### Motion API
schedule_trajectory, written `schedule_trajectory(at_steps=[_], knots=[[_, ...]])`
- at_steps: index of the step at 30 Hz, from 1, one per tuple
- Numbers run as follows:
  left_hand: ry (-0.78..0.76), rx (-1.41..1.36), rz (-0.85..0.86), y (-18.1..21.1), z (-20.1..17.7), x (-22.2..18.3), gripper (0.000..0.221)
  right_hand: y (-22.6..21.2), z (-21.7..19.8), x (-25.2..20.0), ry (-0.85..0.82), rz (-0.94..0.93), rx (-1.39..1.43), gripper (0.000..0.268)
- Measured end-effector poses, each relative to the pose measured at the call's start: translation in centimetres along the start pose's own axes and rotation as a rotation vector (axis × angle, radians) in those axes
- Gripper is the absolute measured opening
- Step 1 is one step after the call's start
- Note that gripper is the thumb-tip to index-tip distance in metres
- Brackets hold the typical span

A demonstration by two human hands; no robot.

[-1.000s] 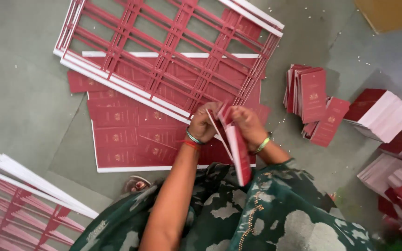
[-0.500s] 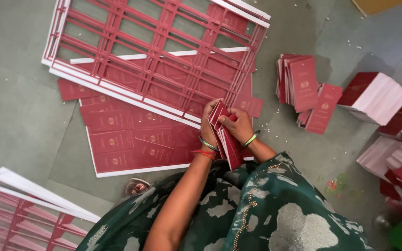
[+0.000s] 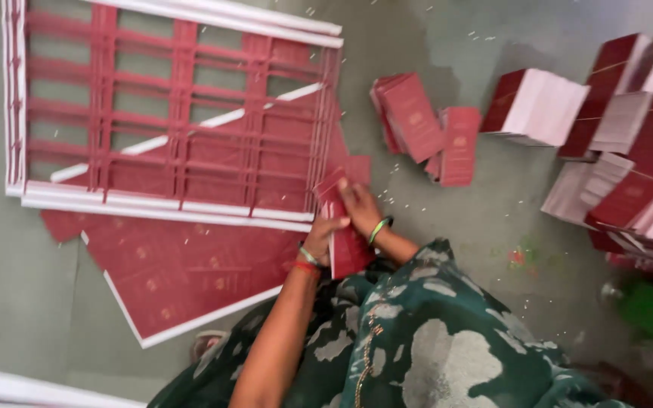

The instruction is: The person sits on the floor and separates die-cut red printed cards from large printed sheets, pressing each card out of its cut frame by hand. The removed cards are stacked in piles beside the sheets, and finished frames are set aside.

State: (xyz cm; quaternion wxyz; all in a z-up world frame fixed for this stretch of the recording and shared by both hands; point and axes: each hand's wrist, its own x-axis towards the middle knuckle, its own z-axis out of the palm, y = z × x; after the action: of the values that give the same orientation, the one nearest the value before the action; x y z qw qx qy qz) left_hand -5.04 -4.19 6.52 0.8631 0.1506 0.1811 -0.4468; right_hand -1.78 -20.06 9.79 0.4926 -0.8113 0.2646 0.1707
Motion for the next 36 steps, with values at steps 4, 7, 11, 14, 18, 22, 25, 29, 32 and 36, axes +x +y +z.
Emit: schedule_trajectory(at_steps=[4,7,11,14,18,22,25,29,32,36], knots=[[-0.097,-0.096,-0.167,1.3,4.9,-0.6,0.071,-4.5,-4.5,-3.9,-0.09,0.055,-0.257,0.049],[-0.157,-0.15,-0.121,1.8,10.1,-1.0,0.073,-4.8,-8.2,-5.7,-0.344,-0.177,0.266,0.054],[-0.256,0.201,0.13,2.3,13.5,0.0,0.081,-5.8,-13.0,-9.5,-0.31,-0.315,0.391,0.067],[-0.35,0.665,0.329,5.4,17.7,0.5,0.088,-1.8,-15.9,-12.5,0.042,-0.528,0.271,0.063],[-0.261,1.175,0.557,7.0,18.0,0.8,0.089,1.5,-18.8,-14.6,0.663,-0.689,0.377,0.069],[-0.159,1.181,0.552,5.3,16.2,1.2,0.083,10.0,-20.1,-10.7,0.992,-0.663,0.452,0.068],[-0.106,1.233,0.568,3.6,15.5,1.5,0.077,19.2,-19.2,-6.6,1.087,-0.324,-0.269,0.056],[-0.085,1.302,0.558,3.2,14.7,0.2,0.07,13.0,-22.7,-6.9,0.894,-0.33,-0.123,0.06],[-0.021,1.267,0.586,5.0,13.6,2.1,0.066,5.3,-28.2,-7.8,0.814,-0.15,-0.341,0.077],[0.196,1.049,0.657,6.8,9.5,2.5,0.054,7.3,-28.5,-3.9,0.606,0.213,-0.821,0.079]])
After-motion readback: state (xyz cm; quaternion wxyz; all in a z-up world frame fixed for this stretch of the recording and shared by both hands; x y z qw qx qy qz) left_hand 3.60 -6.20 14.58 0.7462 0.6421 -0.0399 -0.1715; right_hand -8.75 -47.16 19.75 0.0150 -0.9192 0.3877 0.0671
